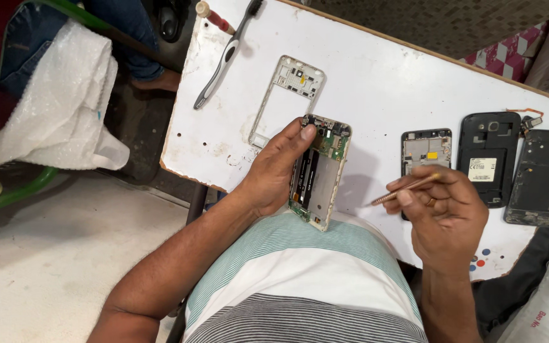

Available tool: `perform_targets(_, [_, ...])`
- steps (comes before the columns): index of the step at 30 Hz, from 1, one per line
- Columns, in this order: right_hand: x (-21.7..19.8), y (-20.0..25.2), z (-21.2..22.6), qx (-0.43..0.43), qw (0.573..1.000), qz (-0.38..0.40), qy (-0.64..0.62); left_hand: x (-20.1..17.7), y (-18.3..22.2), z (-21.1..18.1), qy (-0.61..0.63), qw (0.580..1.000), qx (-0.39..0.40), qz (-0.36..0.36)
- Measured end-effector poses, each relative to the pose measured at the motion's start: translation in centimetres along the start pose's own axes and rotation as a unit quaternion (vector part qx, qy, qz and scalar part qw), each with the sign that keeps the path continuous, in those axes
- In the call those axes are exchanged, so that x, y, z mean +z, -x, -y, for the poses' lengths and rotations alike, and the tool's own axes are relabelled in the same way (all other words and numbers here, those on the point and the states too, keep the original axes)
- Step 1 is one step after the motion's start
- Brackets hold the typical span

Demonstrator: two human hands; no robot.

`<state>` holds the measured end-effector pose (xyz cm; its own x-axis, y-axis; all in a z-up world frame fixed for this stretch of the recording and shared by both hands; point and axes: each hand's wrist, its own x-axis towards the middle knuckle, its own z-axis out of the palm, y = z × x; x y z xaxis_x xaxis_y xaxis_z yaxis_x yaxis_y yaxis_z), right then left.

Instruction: The person uses a small screwdriver to remove screws from the internal frame of a disassembled smartphone. They then use a prying tool to detach a metal bracket from the device's chassis.

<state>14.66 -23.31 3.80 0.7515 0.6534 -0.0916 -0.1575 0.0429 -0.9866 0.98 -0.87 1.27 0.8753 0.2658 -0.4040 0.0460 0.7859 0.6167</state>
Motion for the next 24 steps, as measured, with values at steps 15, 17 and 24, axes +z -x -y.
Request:
perform_targets(15, [3.7, -0.9, 0.8, -0.264, 0.958, -0.003, 0.108, 0.9, 0.3, 0.1, -0.029, 0.999, 0.012, -0.003])
perform_targets(17, [4.2, -1.7, 0.6, -0.304, 0.944, 0.011, 0.129, 0.9, 0.4, 0.1, -0.034, 0.999, 0.019, 0.000])
perform_targets(24, [4.8, -1.4, 1.6, -0.269, 0.950, 0.010, 0.157, 0.9, 0.6, 0.3, -0.092, 0.995, 0.032, -0.005])
